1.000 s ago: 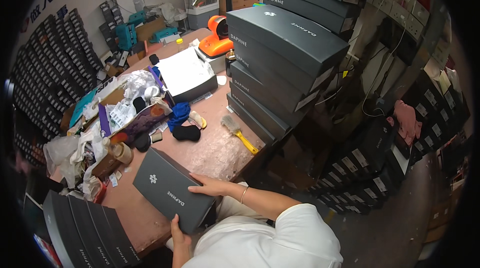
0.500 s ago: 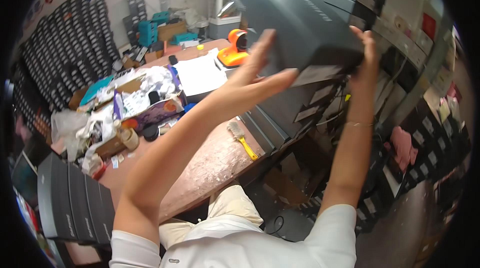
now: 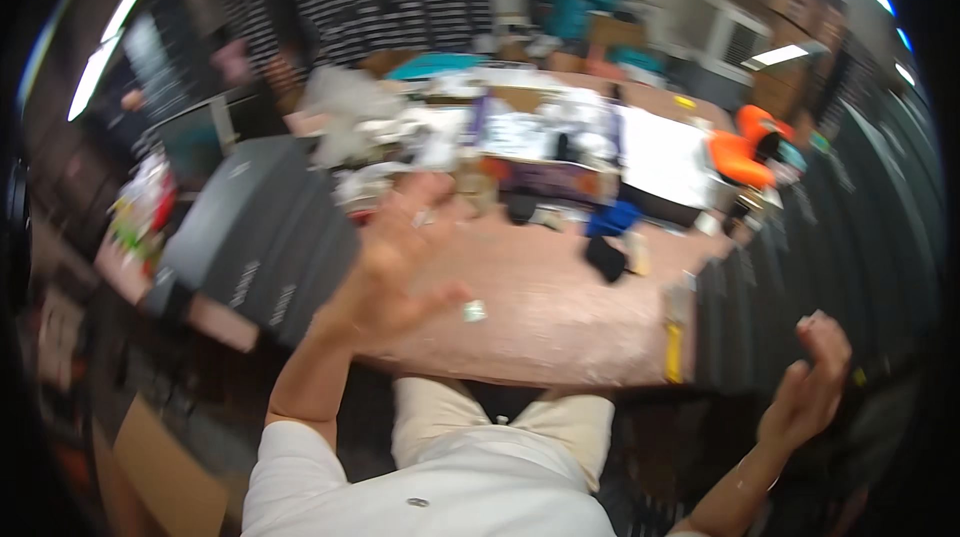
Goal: Inspect shoes, wrap them in protective paper, and pack them into shoeboxes.
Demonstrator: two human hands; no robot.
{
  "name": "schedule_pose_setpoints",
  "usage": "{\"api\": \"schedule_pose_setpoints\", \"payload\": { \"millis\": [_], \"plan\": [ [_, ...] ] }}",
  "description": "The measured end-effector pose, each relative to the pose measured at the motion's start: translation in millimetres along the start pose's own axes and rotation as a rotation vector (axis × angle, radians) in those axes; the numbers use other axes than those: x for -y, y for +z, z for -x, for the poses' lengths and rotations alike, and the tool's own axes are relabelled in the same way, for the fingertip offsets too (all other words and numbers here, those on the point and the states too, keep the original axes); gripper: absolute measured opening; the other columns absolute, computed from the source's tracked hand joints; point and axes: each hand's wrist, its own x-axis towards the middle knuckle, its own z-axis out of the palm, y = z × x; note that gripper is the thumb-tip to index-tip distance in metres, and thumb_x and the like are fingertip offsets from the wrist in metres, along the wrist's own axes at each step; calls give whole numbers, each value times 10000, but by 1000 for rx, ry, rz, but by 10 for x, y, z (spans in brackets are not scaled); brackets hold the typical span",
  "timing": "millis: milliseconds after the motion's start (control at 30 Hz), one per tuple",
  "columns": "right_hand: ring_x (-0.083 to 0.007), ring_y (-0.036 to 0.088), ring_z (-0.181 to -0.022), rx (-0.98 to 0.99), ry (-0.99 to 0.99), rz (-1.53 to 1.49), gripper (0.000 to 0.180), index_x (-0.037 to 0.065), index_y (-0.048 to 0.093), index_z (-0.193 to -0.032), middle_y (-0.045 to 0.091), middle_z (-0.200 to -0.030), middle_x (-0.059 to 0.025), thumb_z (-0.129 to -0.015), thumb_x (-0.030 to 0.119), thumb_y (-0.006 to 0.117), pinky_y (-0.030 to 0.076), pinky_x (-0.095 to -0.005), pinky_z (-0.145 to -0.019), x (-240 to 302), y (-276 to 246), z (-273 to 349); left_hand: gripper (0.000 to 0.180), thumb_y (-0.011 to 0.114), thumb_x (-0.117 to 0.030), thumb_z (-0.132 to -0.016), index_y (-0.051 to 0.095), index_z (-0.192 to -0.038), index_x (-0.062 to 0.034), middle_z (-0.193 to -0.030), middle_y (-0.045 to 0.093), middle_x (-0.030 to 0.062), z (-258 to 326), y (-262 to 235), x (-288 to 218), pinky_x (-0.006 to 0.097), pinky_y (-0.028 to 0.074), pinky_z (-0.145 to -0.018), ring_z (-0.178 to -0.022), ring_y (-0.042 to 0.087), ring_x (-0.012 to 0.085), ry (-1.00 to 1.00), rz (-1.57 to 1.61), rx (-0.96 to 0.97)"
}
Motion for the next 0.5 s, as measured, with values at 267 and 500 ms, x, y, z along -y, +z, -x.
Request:
{"api": "schedule_pose_setpoints", "payload": {
  "millis": [267,500],
  "plan": [
    [-228,576,-1055,1007,122,-1162,558,90,438,-1369,417,-1375,-145,-862,134,667,521,-310,-809,1762,2722,11,706,611,-589,-818,626,-1093,62,-965,678,138,2715,-2760,2189,309,460,-860,-895,638,231,-1516,-384,84],
    [-271,371,-1316,1111,1240,-2035,808,112,117,-1506,271,-1479,-197,-906,377,588,334,-387,-1049,2778,3846,-469,448,704,-332,-834,643,-1052,55,-940,675,78,1895,-1596,1368,297,474,-788,-847,605,139,-1061,249,-367]
  ]
}}
